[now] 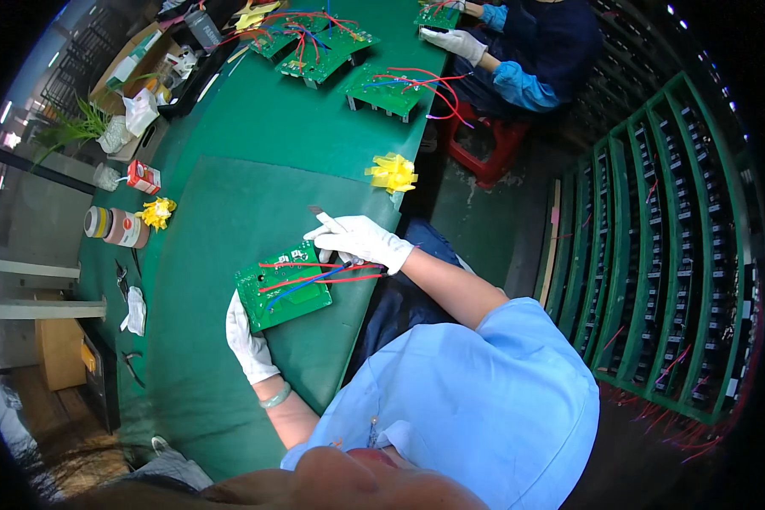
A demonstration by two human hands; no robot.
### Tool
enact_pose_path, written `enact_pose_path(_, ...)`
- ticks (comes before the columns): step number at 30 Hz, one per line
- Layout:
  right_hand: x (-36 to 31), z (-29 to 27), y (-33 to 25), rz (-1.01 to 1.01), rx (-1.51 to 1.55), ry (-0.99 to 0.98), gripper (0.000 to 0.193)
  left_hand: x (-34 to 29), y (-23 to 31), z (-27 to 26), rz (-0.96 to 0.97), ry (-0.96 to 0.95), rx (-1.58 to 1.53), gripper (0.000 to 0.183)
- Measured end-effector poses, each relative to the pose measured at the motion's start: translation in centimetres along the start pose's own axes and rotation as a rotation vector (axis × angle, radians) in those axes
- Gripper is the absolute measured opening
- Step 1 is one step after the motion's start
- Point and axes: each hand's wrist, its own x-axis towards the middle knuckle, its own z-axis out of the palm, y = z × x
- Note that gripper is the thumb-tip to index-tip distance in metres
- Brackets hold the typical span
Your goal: The person assembles a green circuit board by hand, attaching red and blue wires and securing cylindrical capacitors. The person repeatedly flips the board to inspect both sides and adjust the components.
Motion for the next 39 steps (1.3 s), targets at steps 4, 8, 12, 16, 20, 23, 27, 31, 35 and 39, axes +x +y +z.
enact_pose_path(4,-0.1,0.2,-0.1,0.010,-0.015,0.012,0.039,-0.2,0.5,0.5,0.017,-0.020,-0.053,0.040)
enact_pose_path(8,-0.1,0.1,0.3,-0.003,0.026,0.004,0.039,-0.4,0.4,0.4,0.041,-0.034,0.020,0.047)
enact_pose_path(12,-0.1,0.1,0.2,0.009,0.027,0.011,0.038,-0.5,0.6,0.6,0.024,-0.017,0.043,0.048)
enact_pose_path(16,-0.1,-0.1,0.3,-0.008,0.040,0.001,0.038,-0.6,0.7,0.7,0.044,-0.048,0.054,0.048)
enact_pose_path(20,0.1,-0.1,0.1,0.007,0.020,-0.002,0.038,-0.4,1.0,1.0,0.058,-0.106,0.049,0.049)
enact_pose_path(23,0.2,0.0,0.4,0.020,-0.040,0.010,0.038,-0.9,1.7,1.2,0.006,-0.077,0.124,0.050)
enact_pose_path(27,-0.4,-0.6,1.3,-0.056,-0.028,-0.092,0.036,-0.8,1.0,0.2,-0.065,-0.049,0.095,0.046)
enact_pose_path(31,-0.2,0.0,0.8,0.026,-0.160,0.002,0.033,-0.9,-0.5,-0.9,-0.092,-0.022,-0.093,0.046)
enact_pose_path(35,0.4,-1.2,3.0,-0.077,-0.179,0.013,0.027,-1.2,-0.8,-1.0,-0.023,-0.039,-0.162,0.045)
enact_pose_path(39,0.3,-0.6,1.3,-0.097,-0.147,-0.013,0.027,-1.4,-0.5,-0.7,-0.039,-0.032,-0.188,0.042)
